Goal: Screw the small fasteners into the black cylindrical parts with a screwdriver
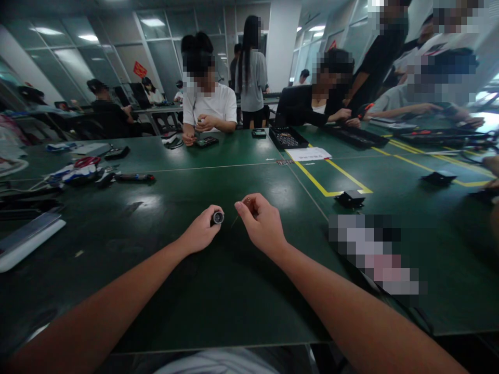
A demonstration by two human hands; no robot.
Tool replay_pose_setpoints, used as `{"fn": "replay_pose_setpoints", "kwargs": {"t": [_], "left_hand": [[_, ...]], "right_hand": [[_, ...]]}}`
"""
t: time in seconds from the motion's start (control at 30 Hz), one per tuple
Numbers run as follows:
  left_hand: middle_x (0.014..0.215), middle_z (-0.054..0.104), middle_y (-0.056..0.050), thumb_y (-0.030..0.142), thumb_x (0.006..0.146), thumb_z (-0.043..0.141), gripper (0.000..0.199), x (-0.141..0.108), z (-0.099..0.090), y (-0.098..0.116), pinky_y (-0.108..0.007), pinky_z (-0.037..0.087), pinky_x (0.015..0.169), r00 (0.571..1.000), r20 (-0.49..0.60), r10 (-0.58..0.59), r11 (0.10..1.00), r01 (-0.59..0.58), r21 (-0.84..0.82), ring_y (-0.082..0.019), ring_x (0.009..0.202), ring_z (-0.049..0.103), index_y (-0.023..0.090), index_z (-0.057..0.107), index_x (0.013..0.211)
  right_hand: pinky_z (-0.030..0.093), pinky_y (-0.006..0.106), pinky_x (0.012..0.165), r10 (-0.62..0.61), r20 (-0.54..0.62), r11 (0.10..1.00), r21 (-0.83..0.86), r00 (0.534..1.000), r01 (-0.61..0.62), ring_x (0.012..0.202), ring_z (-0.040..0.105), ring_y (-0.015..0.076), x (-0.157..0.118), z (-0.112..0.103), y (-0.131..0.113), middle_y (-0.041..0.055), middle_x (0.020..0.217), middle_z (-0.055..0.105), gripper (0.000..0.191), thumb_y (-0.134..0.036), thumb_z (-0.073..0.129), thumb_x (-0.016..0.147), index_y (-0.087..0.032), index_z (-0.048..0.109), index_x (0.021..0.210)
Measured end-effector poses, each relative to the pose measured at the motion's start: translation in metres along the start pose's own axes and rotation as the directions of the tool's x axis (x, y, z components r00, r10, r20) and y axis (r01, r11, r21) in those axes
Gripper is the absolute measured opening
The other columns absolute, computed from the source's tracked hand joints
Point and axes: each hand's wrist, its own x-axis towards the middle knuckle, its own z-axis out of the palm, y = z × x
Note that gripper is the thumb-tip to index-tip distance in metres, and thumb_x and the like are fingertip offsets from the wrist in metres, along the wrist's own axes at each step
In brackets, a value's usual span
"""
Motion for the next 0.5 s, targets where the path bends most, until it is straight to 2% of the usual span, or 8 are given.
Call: {"fn": "replay_pose_setpoints", "kwargs": {"t": [0.13, 0.37, 0.5], "left_hand": [[0.103, 0.064, -0.005, 0.017, 0.086, 0.06, 0.016, 0.0024, 0.0012, -0.0004, -0.04, 0.044, 0.093, 1.0, -0.015, 0.011, 1.0, -0.011, -0.017, -0.023, 0.098, 0.058, 0.021, 0.06, 0.102], [0.105, 0.066, -0.002, 0.024, 0.088, 0.065, 0.023, 0.002, 0.0013, -0.0059, -0.038, 0.044, 0.091, 0.999, -0.022, 0.044, 0.997, -0.045, -0.061, -0.023, 0.098, 0.059, 0.025, 0.062, 0.11], [0.108, 0.066, -0.003, 0.024, 0.089, 0.064, 0.023, 0.001, -0.0007, -0.0041, -0.039, 0.044, 0.091, 0.999, -0.013, 0.04, 0.995, -0.041, -0.088, -0.023, 0.102, 0.059, 0.026, 0.062, 0.112]], "right_hand": [[0.053, 0.031, 0.066, 0.016, -0.001, 0.986, 0.166, 1.0, -0.016, 0.069, 0.067, 0.0158, -0.0025, 0.002, 0.0019, 0.0014, 0.079, 0.071, 0.022, -0.043, 0.058, 0.096, -0.021, 0.062, 0.099], [0.055, 0.034, 0.071, 0.042, 0.015, 0.989, 0.139, 0.999, -0.044, 0.075, 0.07, 0.0173, -0.0046, 0.0074, 0.0044, 0.0024, 0.084, 0.073, 0.021, -0.042, 0.06, 0.096, -0.022, 0.062, 0.103], [0.054, 0.034, 0.071, 0.044, -0.064, 0.979, 0.204, 0.997, -0.03, 0.073, 0.067, 0.0165, -0.005, 0.0062, 0.0059, 0.0016, 0.083, 0.071, 0.021, -0.043, 0.055, 0.099, -0.023, 0.06, 0.101]]}}
